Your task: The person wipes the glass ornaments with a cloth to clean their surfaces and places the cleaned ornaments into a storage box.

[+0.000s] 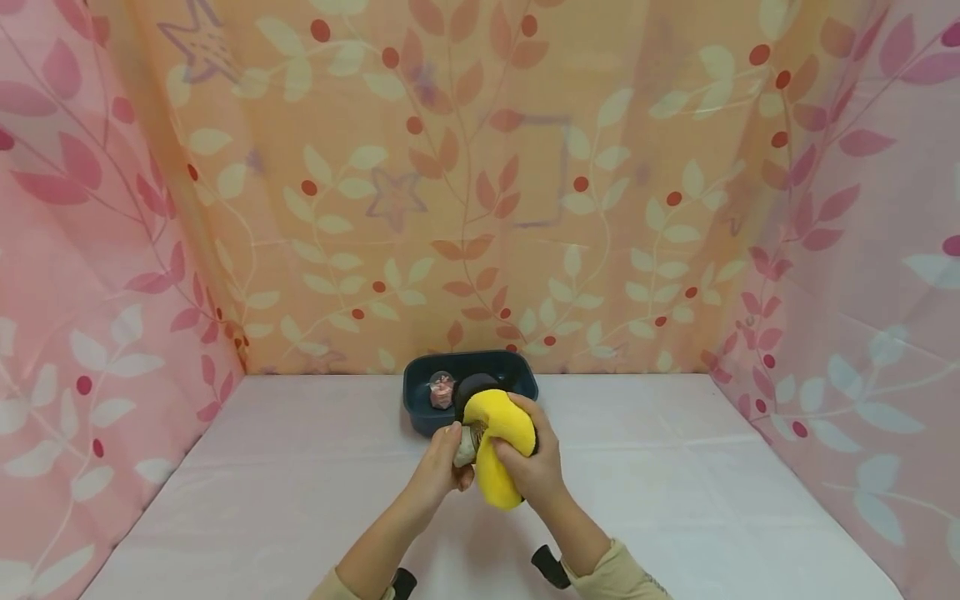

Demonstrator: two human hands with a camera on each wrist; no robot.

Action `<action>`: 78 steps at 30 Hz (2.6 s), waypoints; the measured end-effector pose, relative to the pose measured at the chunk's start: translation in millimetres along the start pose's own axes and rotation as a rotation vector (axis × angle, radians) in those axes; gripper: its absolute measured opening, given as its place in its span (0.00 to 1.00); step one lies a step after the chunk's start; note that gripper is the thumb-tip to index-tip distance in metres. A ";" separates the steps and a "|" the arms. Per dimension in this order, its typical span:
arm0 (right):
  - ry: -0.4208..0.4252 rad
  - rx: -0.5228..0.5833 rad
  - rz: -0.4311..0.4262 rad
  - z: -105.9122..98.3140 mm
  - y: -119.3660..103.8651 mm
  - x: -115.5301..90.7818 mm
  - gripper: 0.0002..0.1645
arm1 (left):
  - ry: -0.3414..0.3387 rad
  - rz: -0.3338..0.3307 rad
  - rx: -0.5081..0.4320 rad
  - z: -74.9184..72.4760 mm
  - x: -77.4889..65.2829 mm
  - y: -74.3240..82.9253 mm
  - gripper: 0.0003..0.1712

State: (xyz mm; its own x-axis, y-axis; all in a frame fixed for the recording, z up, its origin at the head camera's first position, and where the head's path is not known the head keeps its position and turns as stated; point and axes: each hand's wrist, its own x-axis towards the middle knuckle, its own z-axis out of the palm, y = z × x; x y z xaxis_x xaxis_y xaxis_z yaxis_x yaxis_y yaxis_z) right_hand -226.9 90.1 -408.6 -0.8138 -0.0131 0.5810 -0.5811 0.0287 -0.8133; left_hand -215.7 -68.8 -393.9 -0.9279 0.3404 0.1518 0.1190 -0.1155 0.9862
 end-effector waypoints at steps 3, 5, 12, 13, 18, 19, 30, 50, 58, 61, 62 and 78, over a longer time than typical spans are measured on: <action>0.021 0.073 0.103 -0.3 -1.6 2.0 0.33 | 0.007 -0.009 0.002 -0.9 -0.7 -0.9 0.23; 0.034 0.112 0.164 -0.7 -1.7 3.2 0.33 | 0.015 -0.019 0.022 -1.6 -1.5 -1.6 0.23; 0.080 0.231 0.329 -1.1 -1.5 5.8 0.33 | 0.020 -0.052 0.072 -4.1 -4.2 -3.8 0.26; 0.085 0.244 0.354 -1.2 -1.4 6.1 0.33 | 0.021 -0.055 0.071 -4.3 -4.7 -3.9 0.27; 0.114 0.315 0.492 -2.9 -1.3 7.7 0.33 | 0.038 -0.058 0.072 -5.0 -7.8 -3.2 0.30; 0.120 0.339 0.518 -3.6 -2.0 7.9 0.33 | 0.045 -0.053 0.075 -5.3 -8.2 -3.0 0.30; -0.008 0.331 0.359 -15.1 -16.8 17.1 0.34 | 0.037 0.007 0.104 -10.3 -7.2 -0.2 0.30; -0.135 0.008 0.104 -11.1 -16.9 11.5 0.36 | -0.015 -0.042 0.041 -6.5 -7.8 -2.1 0.39; -0.155 -0.147 -0.162 -6.4 -3.1 4.0 0.36 | 0.004 -0.151 0.040 -0.1 -4.9 2.4 0.37; -0.137 -0.127 -0.120 -4.8 -0.7 2.8 0.35 | 0.045 -0.173 0.049 2.4 -4.5 3.8 0.35; -0.125 -0.118 -0.097 -4.4 -0.8 2.5 0.35 | 0.053 -0.175 0.047 2.9 -4.4 3.7 0.34; 0.030 0.172 0.307 -8.2 -1.1 7.7 0.33 | 0.057 -0.151 0.020 1.6 -7.6 -4.9 0.29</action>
State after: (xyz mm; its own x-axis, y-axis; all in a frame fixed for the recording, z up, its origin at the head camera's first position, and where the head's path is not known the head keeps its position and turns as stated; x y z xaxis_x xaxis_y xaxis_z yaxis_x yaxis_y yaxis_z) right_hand -232.5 98.2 -403.0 -0.9516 -0.0004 0.3074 -0.3042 -0.1424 -0.9419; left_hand -208.7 -69.3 -399.8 -0.9542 0.2990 -0.0012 -0.0163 -0.0480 0.9987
